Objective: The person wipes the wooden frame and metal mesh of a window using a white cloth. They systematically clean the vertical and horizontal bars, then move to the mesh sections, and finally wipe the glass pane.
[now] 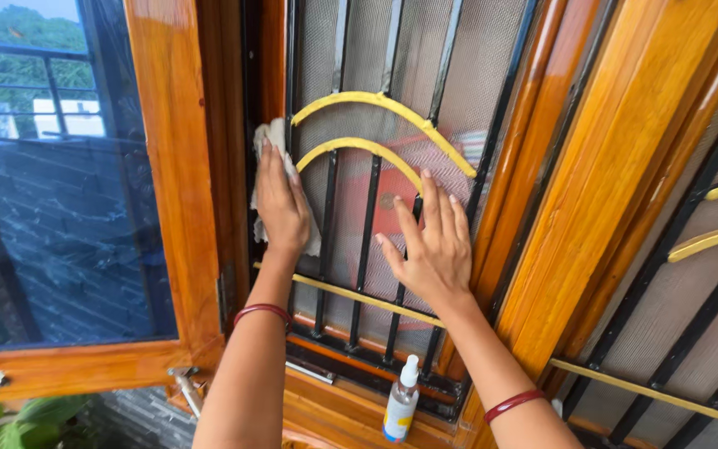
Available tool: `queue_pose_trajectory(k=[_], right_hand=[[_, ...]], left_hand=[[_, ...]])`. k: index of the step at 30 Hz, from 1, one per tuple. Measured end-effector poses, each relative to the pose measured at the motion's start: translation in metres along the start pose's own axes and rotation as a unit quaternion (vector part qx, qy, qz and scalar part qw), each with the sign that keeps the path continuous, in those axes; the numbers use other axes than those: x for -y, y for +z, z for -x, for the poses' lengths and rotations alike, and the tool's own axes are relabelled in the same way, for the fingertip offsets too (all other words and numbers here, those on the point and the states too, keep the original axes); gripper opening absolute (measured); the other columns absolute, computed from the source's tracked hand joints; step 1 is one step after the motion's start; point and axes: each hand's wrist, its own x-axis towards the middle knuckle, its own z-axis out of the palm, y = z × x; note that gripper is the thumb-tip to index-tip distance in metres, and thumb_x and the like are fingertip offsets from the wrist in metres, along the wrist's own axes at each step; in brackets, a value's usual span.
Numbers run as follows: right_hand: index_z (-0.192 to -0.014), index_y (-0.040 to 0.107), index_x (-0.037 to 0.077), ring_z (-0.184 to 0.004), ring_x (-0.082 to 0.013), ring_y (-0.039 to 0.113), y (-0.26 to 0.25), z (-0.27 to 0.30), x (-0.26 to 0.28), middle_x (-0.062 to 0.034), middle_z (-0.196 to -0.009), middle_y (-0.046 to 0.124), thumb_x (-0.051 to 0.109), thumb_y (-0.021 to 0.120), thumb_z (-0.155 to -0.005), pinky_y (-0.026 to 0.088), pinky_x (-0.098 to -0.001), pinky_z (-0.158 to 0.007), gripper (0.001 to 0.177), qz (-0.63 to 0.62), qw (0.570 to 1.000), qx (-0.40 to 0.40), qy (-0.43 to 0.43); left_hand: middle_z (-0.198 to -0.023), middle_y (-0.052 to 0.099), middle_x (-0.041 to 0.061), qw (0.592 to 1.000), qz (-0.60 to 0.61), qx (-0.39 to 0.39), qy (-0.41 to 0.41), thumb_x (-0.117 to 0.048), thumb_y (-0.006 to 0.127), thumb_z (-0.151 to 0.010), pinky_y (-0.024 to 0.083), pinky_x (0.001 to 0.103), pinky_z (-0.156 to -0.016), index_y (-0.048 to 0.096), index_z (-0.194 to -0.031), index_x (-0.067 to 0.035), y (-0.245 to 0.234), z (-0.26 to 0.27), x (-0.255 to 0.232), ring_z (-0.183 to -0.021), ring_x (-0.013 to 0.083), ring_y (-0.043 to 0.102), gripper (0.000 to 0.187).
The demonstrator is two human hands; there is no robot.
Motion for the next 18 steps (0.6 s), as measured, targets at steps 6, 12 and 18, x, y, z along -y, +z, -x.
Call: queue_pose_trajectory(k=[6, 12, 18], right_hand=[[-0.131, 0.071, 0.009, -0.138, -0.0437, 0.049, 0.005, 0.002, -0.002, -0.0286, -0.159, 0.037, 0.050, 0.068, -0.094, 0.036, -0.0546, -0.118, 0.055, 0.001, 1.000, 0.004, -0.001], [-0.127, 0.072, 0.008, -0.140, -0.0433, 0.048, 0.005, 0.005, -0.004, -0.0284, -0.159, 0.038, 0.047, 0.069, -0.094, 0.035, -0.0539, -0.119, 0.051, -0.008, 1.000, 0.002, -0.004], [-0.121, 0.074, 0.006, -0.142, -0.0397, 0.049, 0.000, 0.006, -0.005, -0.0279, -0.160, 0.039, 0.039, 0.068, -0.094, 0.037, -0.0522, -0.119, 0.043, -0.019, 1.000, -0.011, -0.004]], left_hand=[[-0.160, 0.038, 0.030, 0.999, -0.026, 0.034, -0.015, -0.005, 0.051, -0.106, 0.037, 0.048, -0.123, 0.036, -0.154, 0.005, -0.022, 0.055, -0.004, -0.148, 0.0443, 0.041, 0.051], [-0.151, 0.050, 0.029, 0.989, -0.045, 0.109, -0.092, -0.010, 0.062, -0.098, 0.053, 0.044, -0.098, 0.042, -0.147, 0.002, -0.048, 0.055, -0.012, -0.127, 0.0423, 0.057, 0.055], [-0.124, 0.070, 0.020, 0.963, -0.081, 0.185, -0.181, -0.010, 0.064, -0.099, 0.057, 0.044, -0.095, 0.057, -0.141, -0.009, -0.088, 0.038, -0.023, -0.114, 0.0381, 0.069, 0.042]])
